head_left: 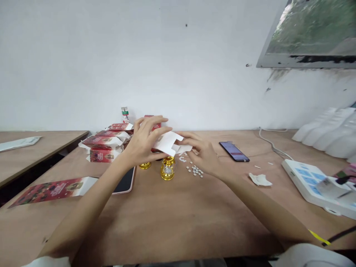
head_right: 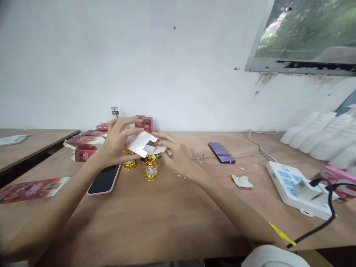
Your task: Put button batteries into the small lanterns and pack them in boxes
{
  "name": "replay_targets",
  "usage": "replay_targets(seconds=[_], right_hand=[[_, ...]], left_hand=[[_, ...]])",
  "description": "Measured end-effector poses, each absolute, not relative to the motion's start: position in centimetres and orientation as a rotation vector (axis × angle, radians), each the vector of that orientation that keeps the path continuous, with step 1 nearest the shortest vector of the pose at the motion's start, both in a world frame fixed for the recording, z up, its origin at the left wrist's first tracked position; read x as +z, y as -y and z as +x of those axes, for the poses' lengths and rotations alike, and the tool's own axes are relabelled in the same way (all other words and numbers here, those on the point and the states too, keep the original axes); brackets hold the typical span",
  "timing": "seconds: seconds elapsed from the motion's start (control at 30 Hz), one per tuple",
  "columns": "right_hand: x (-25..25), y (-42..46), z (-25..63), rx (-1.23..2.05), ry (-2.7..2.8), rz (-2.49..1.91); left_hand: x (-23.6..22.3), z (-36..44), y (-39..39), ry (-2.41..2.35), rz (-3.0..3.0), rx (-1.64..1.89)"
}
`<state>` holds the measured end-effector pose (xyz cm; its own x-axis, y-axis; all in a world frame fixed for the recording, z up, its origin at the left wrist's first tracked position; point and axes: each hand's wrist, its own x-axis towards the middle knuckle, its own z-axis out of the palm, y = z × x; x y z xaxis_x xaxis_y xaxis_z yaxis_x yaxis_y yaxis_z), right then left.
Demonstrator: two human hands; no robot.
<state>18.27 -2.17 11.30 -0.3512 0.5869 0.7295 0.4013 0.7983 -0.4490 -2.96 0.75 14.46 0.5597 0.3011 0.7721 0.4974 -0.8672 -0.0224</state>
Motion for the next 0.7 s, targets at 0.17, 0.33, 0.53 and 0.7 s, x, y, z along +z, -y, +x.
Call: replay_targets(seconds=[0.17, 0.33, 0.53, 0.7], right_hand=[[11.6, 2.9, 18.1, 0.321, 2.068, -0.539], [11.3, 2.7, 17.8, 0.501, 1.878, -0.62], [11.0, 2.9, 16.9, 0.54, 1.626, -0.757], [11.2, 3.2, 17.1, 0.714, 1.783, -0.85]], left_hand=[[14.5, -3.0, -0.8, 0.752, -2.953, -1.307], [13.8, -2.2, -0.8, 0.811, -2.829, -1.31], [13.5, -2.1, -0.9, 0.793, -2.793, -1.338], [13.2, -2.6, -1.7, 0.61, -2.595, -1.215]])
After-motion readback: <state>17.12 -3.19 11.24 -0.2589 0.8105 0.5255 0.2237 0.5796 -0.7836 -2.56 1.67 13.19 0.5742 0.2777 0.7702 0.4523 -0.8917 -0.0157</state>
